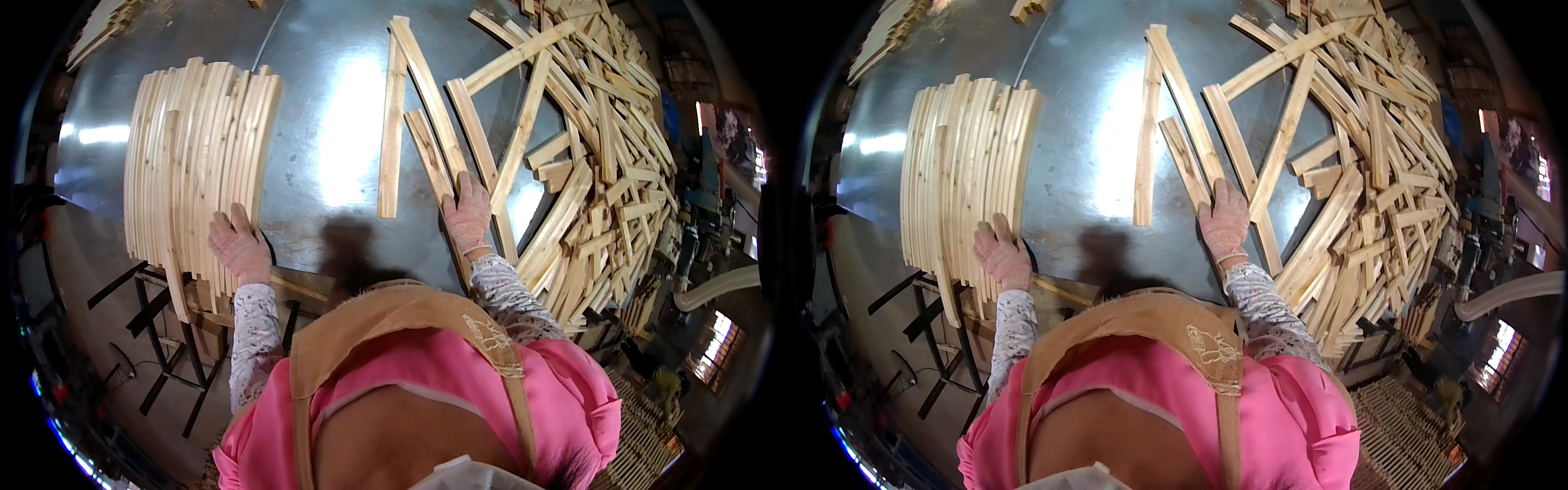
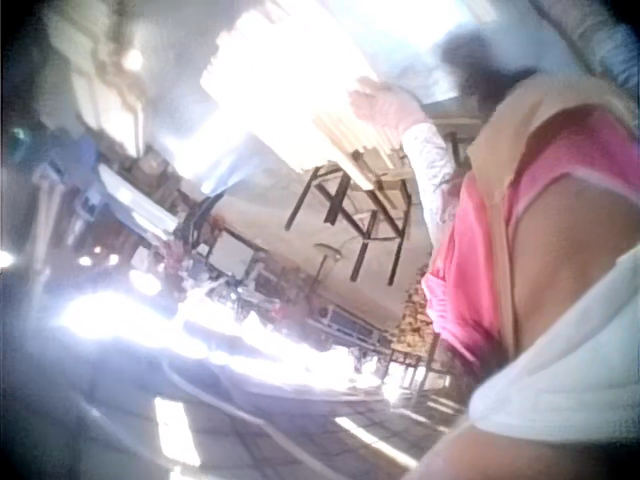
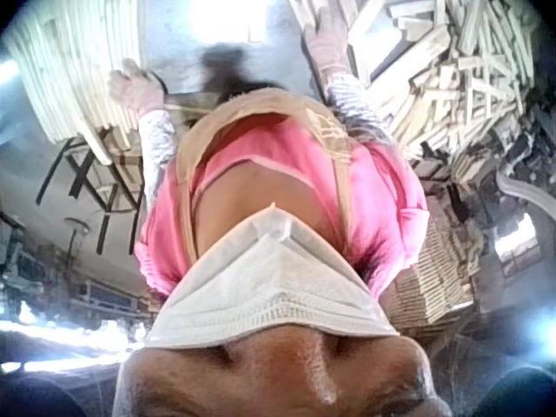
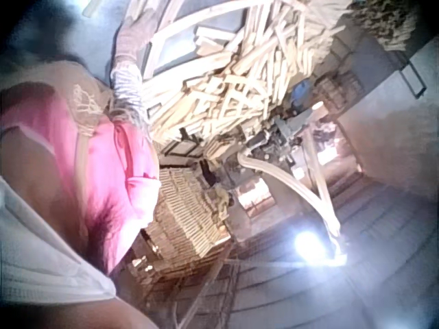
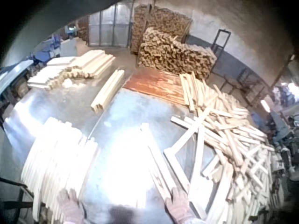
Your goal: The person sorts wooden slats on a metal table, picking them up from a disorganized pile and arranging them into neat stacks. The person handles the wood by hand, repeatedly moving pieces from the right side of the table to the left side to create organized piles.
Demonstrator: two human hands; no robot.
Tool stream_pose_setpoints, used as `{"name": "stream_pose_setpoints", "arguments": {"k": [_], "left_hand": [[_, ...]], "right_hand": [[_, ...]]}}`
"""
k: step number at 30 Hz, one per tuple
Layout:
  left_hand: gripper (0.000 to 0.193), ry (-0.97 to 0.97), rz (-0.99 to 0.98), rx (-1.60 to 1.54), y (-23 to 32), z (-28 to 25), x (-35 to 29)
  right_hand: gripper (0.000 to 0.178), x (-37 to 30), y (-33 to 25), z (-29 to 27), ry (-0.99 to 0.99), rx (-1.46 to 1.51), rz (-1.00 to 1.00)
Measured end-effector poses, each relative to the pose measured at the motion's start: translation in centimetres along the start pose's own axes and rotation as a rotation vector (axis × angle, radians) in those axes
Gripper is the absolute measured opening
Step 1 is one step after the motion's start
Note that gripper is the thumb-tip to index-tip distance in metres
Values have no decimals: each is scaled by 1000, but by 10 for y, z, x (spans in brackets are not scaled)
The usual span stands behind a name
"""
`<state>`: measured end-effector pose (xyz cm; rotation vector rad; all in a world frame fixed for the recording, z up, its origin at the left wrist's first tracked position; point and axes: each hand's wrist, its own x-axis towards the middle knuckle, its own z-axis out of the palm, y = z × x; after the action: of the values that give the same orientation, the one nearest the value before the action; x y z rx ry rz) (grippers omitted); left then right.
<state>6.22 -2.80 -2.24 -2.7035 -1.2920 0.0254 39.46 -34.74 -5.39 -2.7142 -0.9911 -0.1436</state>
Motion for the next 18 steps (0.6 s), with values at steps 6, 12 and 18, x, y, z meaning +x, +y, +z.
{"name": "stream_pose_setpoints", "arguments": {"k": [6, 12, 18], "left_hand": [[86, -112, 277, -408, 131, 14, 32], [85, -373, 293, -549, 242, 8, 52], [70, -123, 176, -797, 239, 1, 74]], "right_hand": [[66, 57, -8, -9, -270, 149, 373], [64, 54, 20, -64, -51, 428, 527], [92, 60, 90, -61, -82, 129, 696]]}}
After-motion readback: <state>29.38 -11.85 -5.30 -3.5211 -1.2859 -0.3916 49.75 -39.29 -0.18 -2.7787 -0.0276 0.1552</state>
